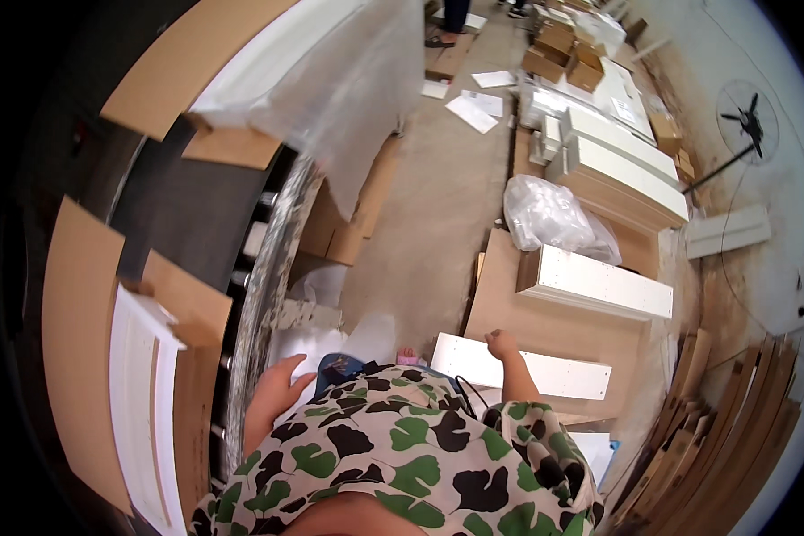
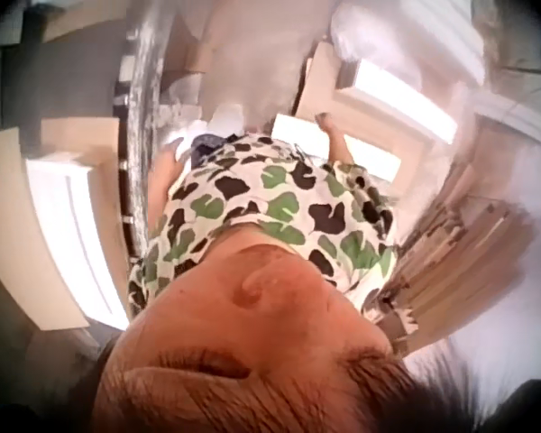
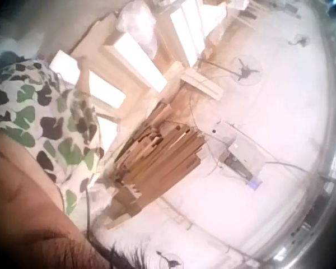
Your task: The person places white furniture panels and protective foam into cardboard boxes on a conveyor belt. They pick up panels from the floor, align them inside the foam-lined boxes, and stack additional boxes onto the belt.
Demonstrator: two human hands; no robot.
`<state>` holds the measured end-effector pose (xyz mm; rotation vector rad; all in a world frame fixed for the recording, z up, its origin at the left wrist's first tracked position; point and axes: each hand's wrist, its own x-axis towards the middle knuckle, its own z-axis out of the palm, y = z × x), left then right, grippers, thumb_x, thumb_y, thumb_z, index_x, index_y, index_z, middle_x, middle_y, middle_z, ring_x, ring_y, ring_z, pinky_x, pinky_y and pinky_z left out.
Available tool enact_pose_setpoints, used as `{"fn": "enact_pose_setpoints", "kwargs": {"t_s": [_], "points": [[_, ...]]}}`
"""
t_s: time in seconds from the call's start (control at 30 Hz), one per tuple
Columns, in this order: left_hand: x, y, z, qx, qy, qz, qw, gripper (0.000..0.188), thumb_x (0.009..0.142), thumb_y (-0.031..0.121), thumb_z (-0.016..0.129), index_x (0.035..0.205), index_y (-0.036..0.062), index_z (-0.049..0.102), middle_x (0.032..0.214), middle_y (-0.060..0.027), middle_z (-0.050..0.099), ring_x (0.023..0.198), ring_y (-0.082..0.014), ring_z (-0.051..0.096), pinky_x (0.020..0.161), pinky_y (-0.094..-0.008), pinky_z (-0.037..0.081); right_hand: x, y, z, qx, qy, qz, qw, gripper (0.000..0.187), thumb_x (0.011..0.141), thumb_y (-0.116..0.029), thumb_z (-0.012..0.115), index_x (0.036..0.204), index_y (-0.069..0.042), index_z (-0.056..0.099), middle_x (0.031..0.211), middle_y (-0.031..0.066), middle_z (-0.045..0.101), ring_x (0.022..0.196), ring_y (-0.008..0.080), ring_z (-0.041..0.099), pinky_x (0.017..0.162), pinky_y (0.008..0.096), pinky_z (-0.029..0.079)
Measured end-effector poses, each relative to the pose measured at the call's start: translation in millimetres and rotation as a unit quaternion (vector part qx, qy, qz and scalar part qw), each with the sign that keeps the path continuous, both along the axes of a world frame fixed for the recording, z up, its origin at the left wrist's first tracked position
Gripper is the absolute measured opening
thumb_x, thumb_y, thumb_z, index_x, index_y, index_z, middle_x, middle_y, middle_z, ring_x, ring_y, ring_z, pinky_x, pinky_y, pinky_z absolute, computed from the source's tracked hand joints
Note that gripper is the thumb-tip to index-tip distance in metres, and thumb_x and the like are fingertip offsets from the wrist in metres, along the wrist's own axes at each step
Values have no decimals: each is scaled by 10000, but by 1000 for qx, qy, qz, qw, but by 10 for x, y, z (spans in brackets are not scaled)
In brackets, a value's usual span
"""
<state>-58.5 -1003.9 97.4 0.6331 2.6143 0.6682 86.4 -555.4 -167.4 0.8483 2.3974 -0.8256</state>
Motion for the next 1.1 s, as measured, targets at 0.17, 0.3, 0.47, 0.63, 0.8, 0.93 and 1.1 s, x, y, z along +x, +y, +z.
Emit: {"fn": "enact_pose_setpoints", "kwargs": {"t_s": [0.17,0.3,0.47,0.63,0.8,0.93,1.1], "points": [[-760,934,82,4,20,-131,991,380,800,318,603,1058,40,579,962,-193,606,908,-365,560,774,-418,449,602,599,-534,43,76,-246,965,345,829,-326,503,762,-17,642,665,146,638,614,258,627,608,368,501],[-1205,1621,-115,-12,-29,-226,974,360,810,338,586,1048,68,577,935,-178,607,897,-363,560,758,-426,450,671,710,-752,-126,-175,-255,943,439,872,-387,473,746,14,598,582,142,602,442,235,583,401,356,479],[-1958,2672,-385,-125,-136,-381,906,397,835,390,552,1088,84,570,985,-177,601,914,-368,559,768,-416,454,-161,1170,-739,-147,25,-431,890,327,819,-274,570,901,40,613,637,124,611,519,224,598,442,335,474],[-3066,3702,-916,-70,-175,-429,883,388,848,421,523,1082,116,573,932,-174,612,867,-367,573,724,-429,459,-1664,1797,-899,28,139,-330,933,297,772,-284,575,838,-6,656,749,202,634,737,323,629,698,403,489],[-4150,4554,-787,-217,-157,-459,847,399,841,405,541,1095,99,571,941,-188,610,885,-364,571,746,-429,458,-2896,2146,-542,-114,42,-217,969,329,779,-341,576,914,-54,661,881,176,641,886,318,603,807,387,457],[-4968,4958,-1183,-116,-137,-446,877,414,834,407,534,1082,78,574,866,-169,610,795,-359,583,685,-443,466,-3548,2676,-193,-88,140,-246,955,338,779,-345,581,909,-42,658,862,172,643,843,315,615,762,377,471],[-5435,6297,-1161,-117,-38,-519,846,356,831,350,557,1058,76,574,880,-172,598,815,-360,571,691,-438,464,-3257,3115,-360,-42,112,-359,926,295,779,-294,574,883,-31,658,829,180,644,803,316,624,725,360,484]]}}
